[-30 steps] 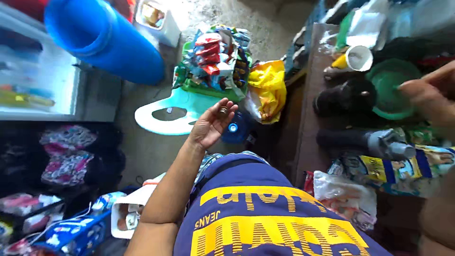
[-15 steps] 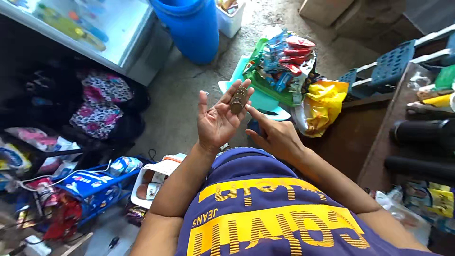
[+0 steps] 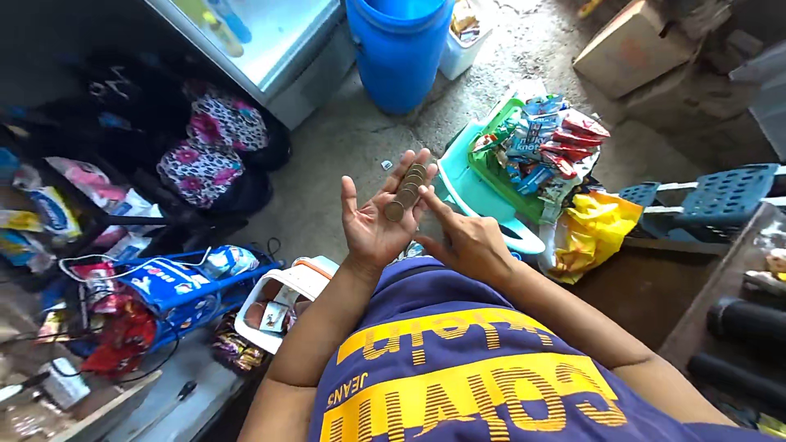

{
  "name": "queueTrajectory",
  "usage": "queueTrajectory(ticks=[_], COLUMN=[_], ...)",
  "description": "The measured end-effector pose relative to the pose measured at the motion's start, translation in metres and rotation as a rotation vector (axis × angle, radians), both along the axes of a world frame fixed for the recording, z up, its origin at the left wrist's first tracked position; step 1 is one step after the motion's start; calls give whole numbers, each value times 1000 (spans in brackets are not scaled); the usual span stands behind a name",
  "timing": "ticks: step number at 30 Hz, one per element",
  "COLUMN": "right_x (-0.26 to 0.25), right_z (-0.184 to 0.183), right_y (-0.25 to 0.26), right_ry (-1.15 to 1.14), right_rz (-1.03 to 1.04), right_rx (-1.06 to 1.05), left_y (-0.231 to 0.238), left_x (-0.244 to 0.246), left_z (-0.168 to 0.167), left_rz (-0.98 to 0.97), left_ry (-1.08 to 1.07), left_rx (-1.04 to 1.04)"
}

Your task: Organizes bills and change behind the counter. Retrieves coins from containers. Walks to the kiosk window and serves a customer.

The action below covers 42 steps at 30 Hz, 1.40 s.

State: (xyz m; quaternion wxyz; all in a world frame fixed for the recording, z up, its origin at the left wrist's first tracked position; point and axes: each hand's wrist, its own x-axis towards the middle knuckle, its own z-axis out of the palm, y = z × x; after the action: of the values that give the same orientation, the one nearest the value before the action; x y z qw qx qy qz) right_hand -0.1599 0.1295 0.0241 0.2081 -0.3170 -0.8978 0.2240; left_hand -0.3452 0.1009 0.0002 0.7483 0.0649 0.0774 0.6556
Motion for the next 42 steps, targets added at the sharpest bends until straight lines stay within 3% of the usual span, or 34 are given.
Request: queueTrajectory(ticks=[8, 14, 18, 24, 30, 33, 38, 42], right_x=[-18, -26, -28, -42, -89, -115, -136, -129], right_z=[-10, -14, -5, -13, -22, -15, 6, 0], right_y=[87, 145, 176, 213, 247, 267, 311, 342], right_ry=[41, 50, 103, 72, 98, 360, 1299, 1885], right_rz=[23, 63, -25, -154, -286, -383, -615, -459], right_rx=[-71, -50, -67, -86, -113, -298, -1110, -1287], left_y=[76, 136, 166, 223, 295, 331, 377, 403], left_x=[-18, -28, -36, -56, -104, -132, -171, -185], left_z=[4, 10, 7, 6, -2, 1, 0, -3], left_rz=[-16, -62, -96, -275, -474, -527, -557, -600], left_ry=[121, 23, 50, 100, 69, 52, 90, 114], left_rx=[-20, -49, -69, -78, -86, -96, -62, -42])
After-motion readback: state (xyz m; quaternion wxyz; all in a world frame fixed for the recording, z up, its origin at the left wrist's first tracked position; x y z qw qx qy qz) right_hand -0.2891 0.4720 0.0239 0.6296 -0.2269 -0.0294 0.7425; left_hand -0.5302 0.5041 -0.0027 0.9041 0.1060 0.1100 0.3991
